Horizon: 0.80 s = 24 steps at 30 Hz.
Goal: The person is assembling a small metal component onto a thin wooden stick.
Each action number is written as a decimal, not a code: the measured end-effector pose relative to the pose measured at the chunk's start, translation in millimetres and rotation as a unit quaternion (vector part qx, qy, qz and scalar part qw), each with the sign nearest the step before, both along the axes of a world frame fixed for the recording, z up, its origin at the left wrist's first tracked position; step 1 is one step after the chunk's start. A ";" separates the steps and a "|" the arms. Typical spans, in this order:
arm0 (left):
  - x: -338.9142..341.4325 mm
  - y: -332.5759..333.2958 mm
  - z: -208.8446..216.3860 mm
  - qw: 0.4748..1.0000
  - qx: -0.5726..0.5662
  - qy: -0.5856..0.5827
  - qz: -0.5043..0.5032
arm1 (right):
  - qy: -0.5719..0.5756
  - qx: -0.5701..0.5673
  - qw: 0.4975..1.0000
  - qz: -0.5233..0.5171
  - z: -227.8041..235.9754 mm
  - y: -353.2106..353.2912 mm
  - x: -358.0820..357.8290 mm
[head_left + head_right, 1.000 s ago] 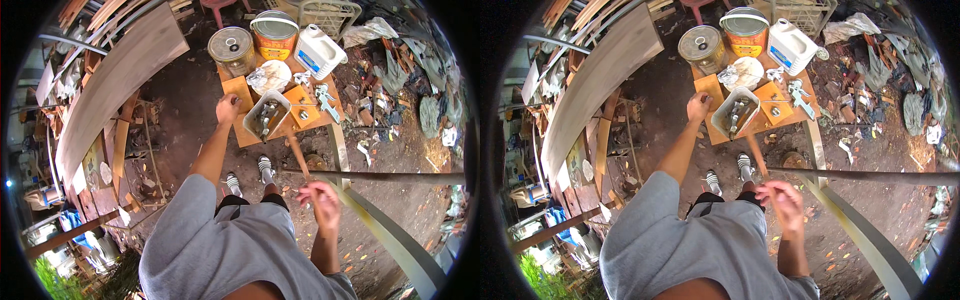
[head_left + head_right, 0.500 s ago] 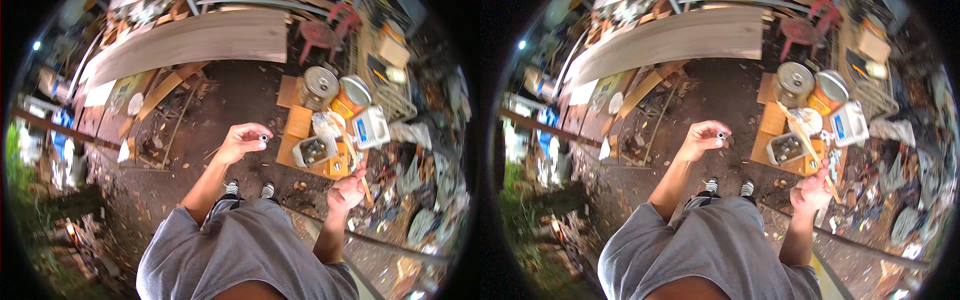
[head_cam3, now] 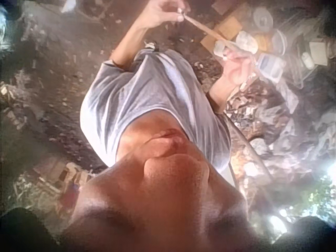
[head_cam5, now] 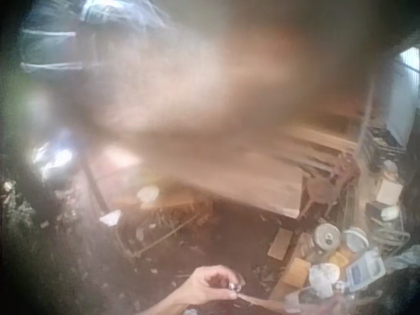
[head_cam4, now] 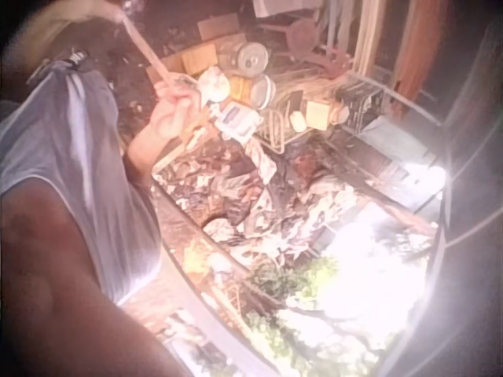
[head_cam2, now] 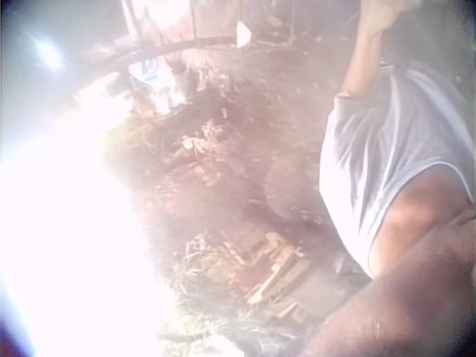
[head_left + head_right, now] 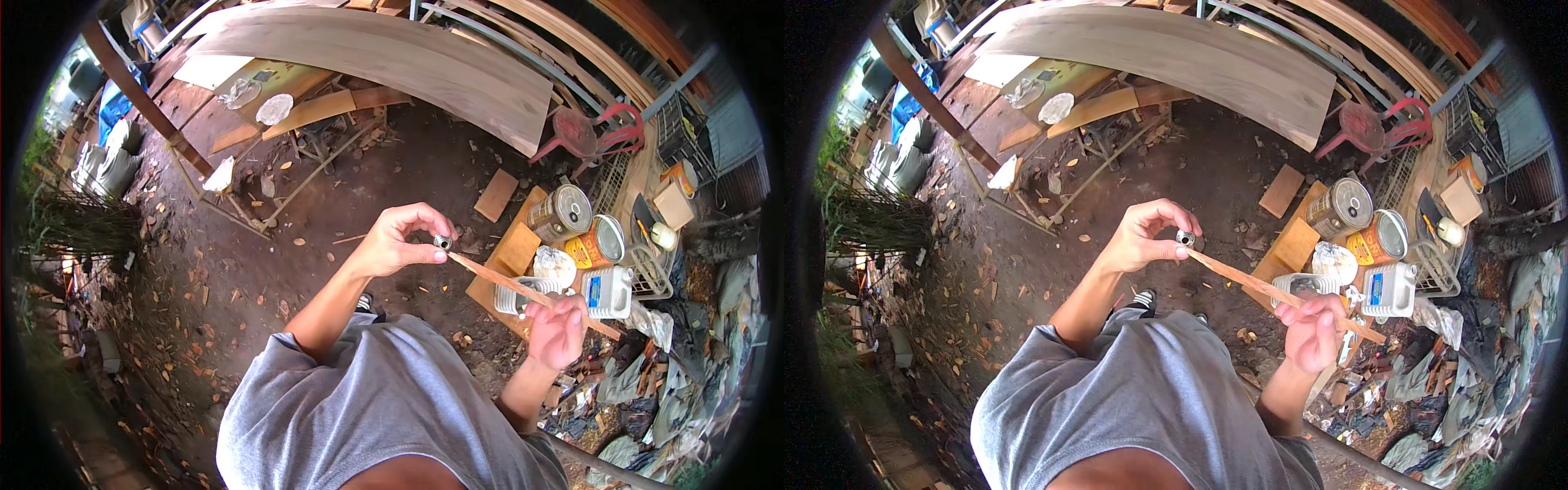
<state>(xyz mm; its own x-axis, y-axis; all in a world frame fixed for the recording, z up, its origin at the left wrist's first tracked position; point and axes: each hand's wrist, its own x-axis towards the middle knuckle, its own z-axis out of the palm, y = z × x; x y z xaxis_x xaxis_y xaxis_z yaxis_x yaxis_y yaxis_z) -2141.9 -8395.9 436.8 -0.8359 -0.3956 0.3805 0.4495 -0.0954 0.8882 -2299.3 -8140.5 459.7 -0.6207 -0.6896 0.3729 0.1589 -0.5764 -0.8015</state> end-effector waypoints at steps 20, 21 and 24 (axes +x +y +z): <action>23.2 -27.8 -13.6 0.994 -0.104 -0.039 0.013 | 0.145 0.079 0.982 -0.096 18.7 -18.8 52.4; 23.5 -27.3 -12.3 0.994 -0.104 -0.039 0.009 | 0.158 0.087 0.978 -0.100 20.9 -18.4 54.1; 22.8 -25.3 -9.1 0.990 -0.134 -0.035 0.008 | 0.199 0.102 0.967 -0.121 32.8 -20.6 56.7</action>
